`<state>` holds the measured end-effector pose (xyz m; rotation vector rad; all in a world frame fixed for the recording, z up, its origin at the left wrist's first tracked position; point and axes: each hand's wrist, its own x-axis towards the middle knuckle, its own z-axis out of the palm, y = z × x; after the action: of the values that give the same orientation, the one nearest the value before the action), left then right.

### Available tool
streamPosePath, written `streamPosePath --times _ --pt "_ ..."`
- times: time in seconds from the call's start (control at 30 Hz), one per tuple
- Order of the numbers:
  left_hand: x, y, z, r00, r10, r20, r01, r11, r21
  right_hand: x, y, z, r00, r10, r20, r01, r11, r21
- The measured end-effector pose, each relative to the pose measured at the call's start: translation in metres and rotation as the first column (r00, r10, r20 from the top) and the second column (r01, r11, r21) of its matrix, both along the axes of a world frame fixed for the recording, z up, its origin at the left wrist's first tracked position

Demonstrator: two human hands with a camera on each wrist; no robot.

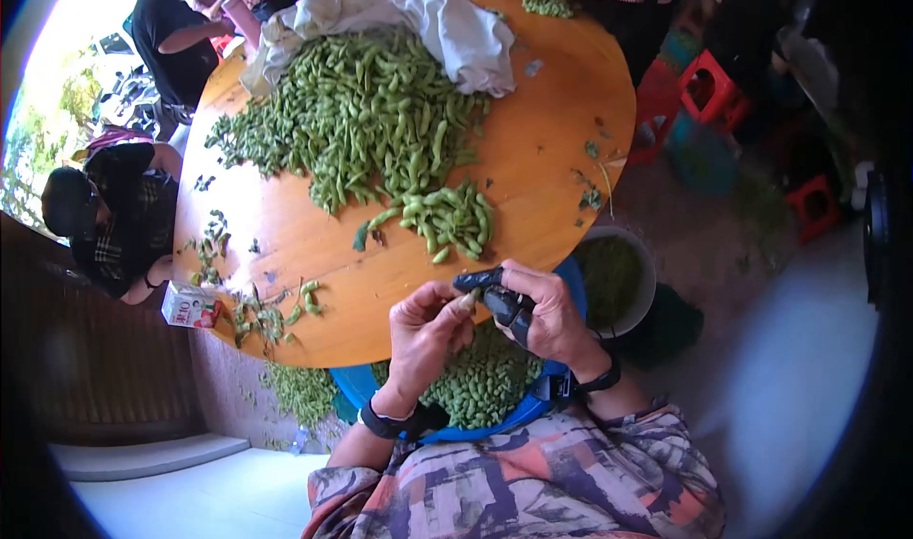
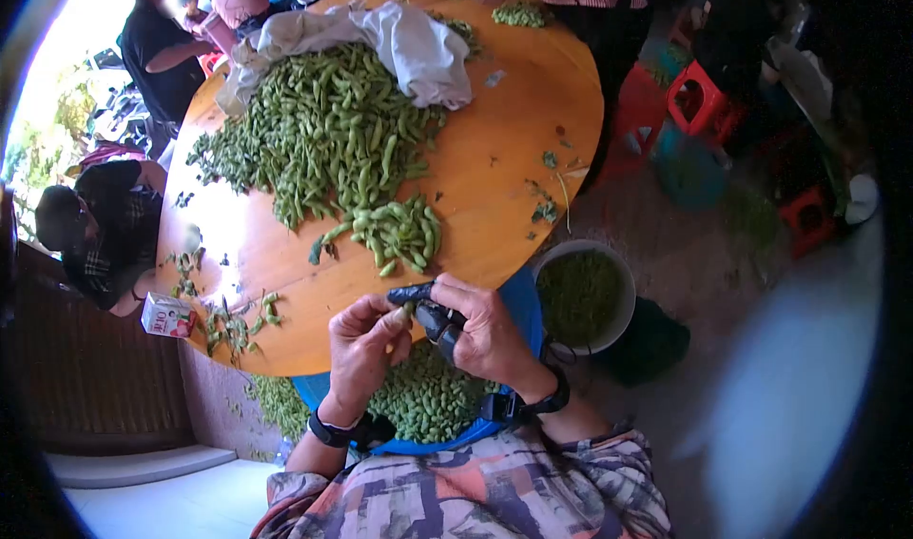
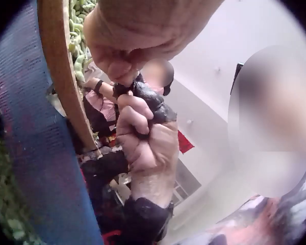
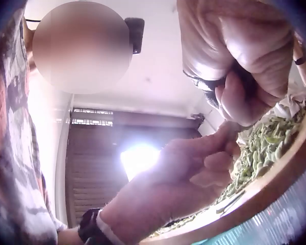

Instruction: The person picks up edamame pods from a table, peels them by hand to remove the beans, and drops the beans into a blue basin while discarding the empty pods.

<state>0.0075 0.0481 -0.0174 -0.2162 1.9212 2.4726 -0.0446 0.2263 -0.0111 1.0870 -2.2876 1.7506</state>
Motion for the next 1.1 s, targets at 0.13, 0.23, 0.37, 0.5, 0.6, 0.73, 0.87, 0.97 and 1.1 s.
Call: streamPosePath --times 0.13,0.23,0.37,0.5,0.6,0.73,0.87,0.97,1.1 --pt "-0.002 -0.001 0.001 0.985 -0.140 0.099 0.093 0.922 0.375 0.004 0.000 0.002 0.613 0.402 0.680 -0.061 0.882 -0.467" --pt "0.006 0.004 0.001 0.987 -0.082 0.140 0.026 0.932 0.362 0.007 0.001 0.002 0.560 0.398 0.727 -0.028 0.886 -0.463" --pt "0.000 0.006 -0.010 0.938 0.026 -0.346 -0.222 0.809 -0.544 0.018 -0.009 0.004 0.971 -0.156 0.180 0.146 0.987 0.067" --pt "0.004 0.014 0.001 0.916 -0.011 -0.401 -0.278 0.703 -0.654 0.030 -0.021 0.008 0.961 -0.277 -0.008 0.277 0.957 0.086" --pt "0.010 0.010 0.010 0.995 -0.092 0.041 0.100 0.966 -0.237 0.034 -0.025 0.003 0.963 -0.266 -0.040 0.268 0.960 0.078" --pt "0.005 -0.007 0.003 0.977 -0.189 0.102 0.204 0.965 -0.166 0.020 -0.012 -0.007 0.878 0.015 0.478 0.013 0.998 -0.056" --pt "0.005 -0.018 0.006 0.958 -0.265 0.107 0.269 0.963 -0.019 0.006 -0.002 -0.022 0.278 0.677 0.682 0.096 0.686 -0.721" --pt "0.004 -0.016 0.003 0.962 -0.259 0.090 0.256 0.966 0.045 0.007 -0.006 -0.014 0.291 0.601 0.745 0.164 0.736 -0.657" --pt "0.007 -0.013 -0.006 0.977 -0.204 0.057 0.207 0.977 -0.057 0.017 -0.007 -0.022 0.635 0.347 0.691 0.039 0.878 -0.476"
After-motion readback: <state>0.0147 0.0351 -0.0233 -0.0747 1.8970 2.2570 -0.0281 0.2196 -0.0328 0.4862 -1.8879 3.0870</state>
